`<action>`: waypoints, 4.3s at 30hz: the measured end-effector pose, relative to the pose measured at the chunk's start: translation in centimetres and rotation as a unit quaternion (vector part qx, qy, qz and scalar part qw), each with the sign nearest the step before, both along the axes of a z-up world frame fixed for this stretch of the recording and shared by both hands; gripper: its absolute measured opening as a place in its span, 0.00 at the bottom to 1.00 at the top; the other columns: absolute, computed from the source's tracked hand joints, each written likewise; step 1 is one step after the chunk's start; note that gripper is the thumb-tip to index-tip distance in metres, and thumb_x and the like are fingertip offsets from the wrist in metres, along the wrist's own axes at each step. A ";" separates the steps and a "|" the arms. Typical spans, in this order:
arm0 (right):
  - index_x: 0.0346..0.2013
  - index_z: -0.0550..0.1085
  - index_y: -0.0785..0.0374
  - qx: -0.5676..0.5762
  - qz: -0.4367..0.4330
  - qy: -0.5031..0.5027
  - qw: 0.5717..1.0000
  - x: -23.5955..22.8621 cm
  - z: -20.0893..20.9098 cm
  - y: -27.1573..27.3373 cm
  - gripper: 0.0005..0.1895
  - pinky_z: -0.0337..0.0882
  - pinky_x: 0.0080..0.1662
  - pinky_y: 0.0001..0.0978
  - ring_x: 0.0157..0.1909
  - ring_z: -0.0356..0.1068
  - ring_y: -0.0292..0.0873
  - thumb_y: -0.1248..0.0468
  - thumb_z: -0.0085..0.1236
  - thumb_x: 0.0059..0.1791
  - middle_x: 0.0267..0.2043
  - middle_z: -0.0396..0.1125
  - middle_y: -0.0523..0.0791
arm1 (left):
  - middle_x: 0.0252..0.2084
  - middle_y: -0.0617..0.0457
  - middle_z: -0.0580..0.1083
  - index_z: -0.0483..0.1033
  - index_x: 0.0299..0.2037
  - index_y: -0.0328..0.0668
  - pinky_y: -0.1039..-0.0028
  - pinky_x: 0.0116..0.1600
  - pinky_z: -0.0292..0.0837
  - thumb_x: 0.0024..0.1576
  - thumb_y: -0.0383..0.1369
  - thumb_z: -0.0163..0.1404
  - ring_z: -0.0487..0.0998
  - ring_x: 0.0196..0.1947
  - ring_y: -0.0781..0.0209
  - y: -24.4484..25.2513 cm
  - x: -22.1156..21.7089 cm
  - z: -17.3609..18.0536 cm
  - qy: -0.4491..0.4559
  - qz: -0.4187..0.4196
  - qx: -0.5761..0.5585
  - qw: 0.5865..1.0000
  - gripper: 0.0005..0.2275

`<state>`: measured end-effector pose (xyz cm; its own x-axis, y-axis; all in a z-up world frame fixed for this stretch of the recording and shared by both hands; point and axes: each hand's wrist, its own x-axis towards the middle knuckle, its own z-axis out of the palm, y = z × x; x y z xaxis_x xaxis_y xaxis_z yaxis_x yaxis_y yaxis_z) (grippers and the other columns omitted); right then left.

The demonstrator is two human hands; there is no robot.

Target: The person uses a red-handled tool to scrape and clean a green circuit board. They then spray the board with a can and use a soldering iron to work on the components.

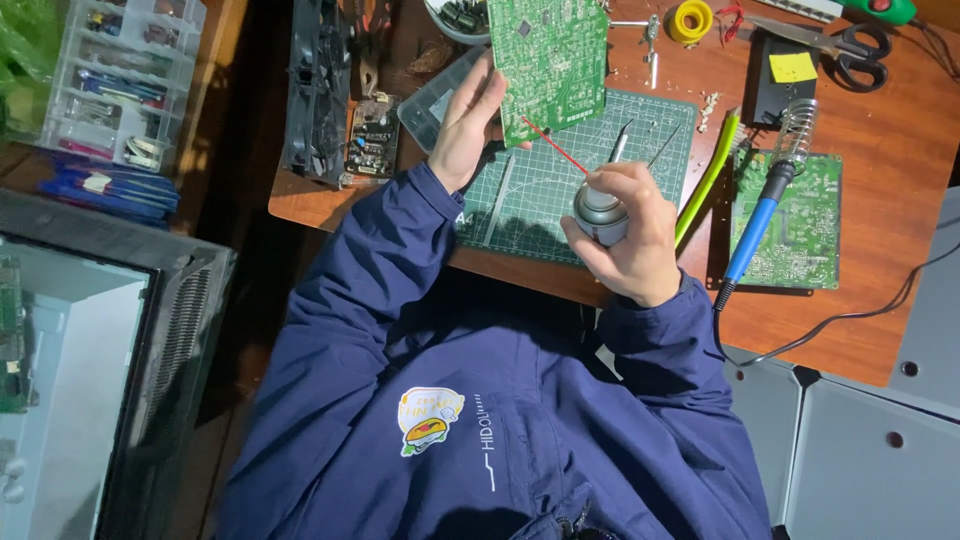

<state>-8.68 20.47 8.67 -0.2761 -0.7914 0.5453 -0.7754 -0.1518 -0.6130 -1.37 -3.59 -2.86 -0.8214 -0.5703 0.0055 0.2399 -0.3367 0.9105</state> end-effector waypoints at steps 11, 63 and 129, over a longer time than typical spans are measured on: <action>0.52 0.61 0.65 0.012 -0.004 0.006 1.000 0.1 0.1 0.1 0.24 0.70 0.43 0.42 0.44 0.68 0.54 0.68 0.65 0.48 0.48 0.64 0.57 | 0.75 0.41 0.49 0.48 0.72 0.41 0.60 0.76 0.51 0.59 0.48 0.51 0.55 0.74 0.46 0.1 0.3 0.2 -0.021 0.009 0.028 0.999 0.36; 0.53 0.61 0.64 0.000 -0.037 -0.017 0.999 0.0 0.2 0.2 0.24 0.70 0.46 0.43 0.46 0.68 0.54 0.69 0.63 0.48 0.48 0.63 0.56 | 0.75 0.44 0.50 0.50 0.72 0.41 0.60 0.79 0.45 0.63 0.45 0.50 0.49 0.76 0.49 0.0 0.3 0.1 0.027 0.001 0.016 0.999 0.31; 0.41 0.67 0.60 0.300 -0.322 0.040 0.897 -3.8 -6.1 1.3 0.06 0.63 0.26 0.48 0.28 0.68 0.55 0.63 0.55 0.55 0.32 0.70 0.48 | 0.77 0.49 0.38 0.37 0.74 0.49 0.57 0.80 0.51 0.65 0.42 0.50 0.48 0.77 0.46 1.7 1.9 -0.4 0.048 -0.050 0.015 0.997 0.35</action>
<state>-12.52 21.77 2.55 -0.7602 -0.6399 0.1127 -0.6291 0.6817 -0.3735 0.52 -1.88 -3.27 -0.8709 -0.4862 0.0718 0.2899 -0.3902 0.8739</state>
